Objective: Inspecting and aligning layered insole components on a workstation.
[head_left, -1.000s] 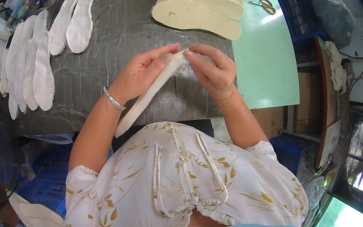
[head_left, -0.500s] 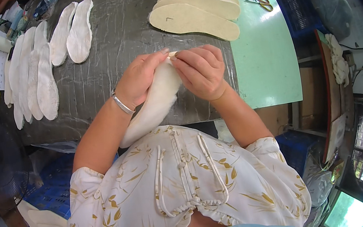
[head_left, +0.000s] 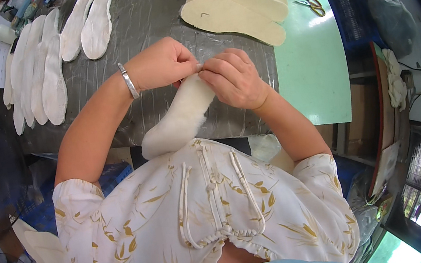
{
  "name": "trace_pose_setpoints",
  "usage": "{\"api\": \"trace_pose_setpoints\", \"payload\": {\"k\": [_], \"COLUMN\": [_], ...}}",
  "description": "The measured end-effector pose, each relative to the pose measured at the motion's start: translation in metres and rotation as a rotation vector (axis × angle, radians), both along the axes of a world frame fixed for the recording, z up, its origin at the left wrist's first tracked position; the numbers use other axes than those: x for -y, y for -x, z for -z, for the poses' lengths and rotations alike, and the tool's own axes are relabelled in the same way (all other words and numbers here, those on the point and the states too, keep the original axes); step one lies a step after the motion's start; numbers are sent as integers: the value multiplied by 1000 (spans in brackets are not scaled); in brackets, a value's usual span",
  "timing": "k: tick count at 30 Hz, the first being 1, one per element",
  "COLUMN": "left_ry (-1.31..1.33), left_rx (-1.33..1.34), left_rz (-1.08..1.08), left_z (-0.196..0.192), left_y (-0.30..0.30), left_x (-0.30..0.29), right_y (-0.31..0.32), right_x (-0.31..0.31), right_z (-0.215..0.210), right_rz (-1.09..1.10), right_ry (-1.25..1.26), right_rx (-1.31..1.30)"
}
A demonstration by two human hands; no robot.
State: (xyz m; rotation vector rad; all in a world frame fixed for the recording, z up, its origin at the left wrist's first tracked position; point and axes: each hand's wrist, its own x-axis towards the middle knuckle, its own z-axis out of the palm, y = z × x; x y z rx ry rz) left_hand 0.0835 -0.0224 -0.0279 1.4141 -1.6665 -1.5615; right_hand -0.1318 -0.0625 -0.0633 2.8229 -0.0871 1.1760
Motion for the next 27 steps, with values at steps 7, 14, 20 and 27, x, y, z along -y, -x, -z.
{"api": "trace_pose_setpoints", "payload": {"k": [7, 14, 20, 27], "left_ry": [43, 109, 507, 686], "left_rx": [-73, 229, 676, 839], "left_rz": [-63, 87, 44, 44], "left_z": [9, 16, 32, 55], "left_y": [8, 15, 32, 46], "left_x": [-6, -36, -46, -43], "right_y": [6, 20, 42, 33], "right_x": [1, 4, -6, -17], "right_z": [8, 4, -7, 28], "right_rz": [53, 229, 194, 280], "right_ry": [6, -389, -674, -538], "right_rx": [94, 287, 117, -119]}}
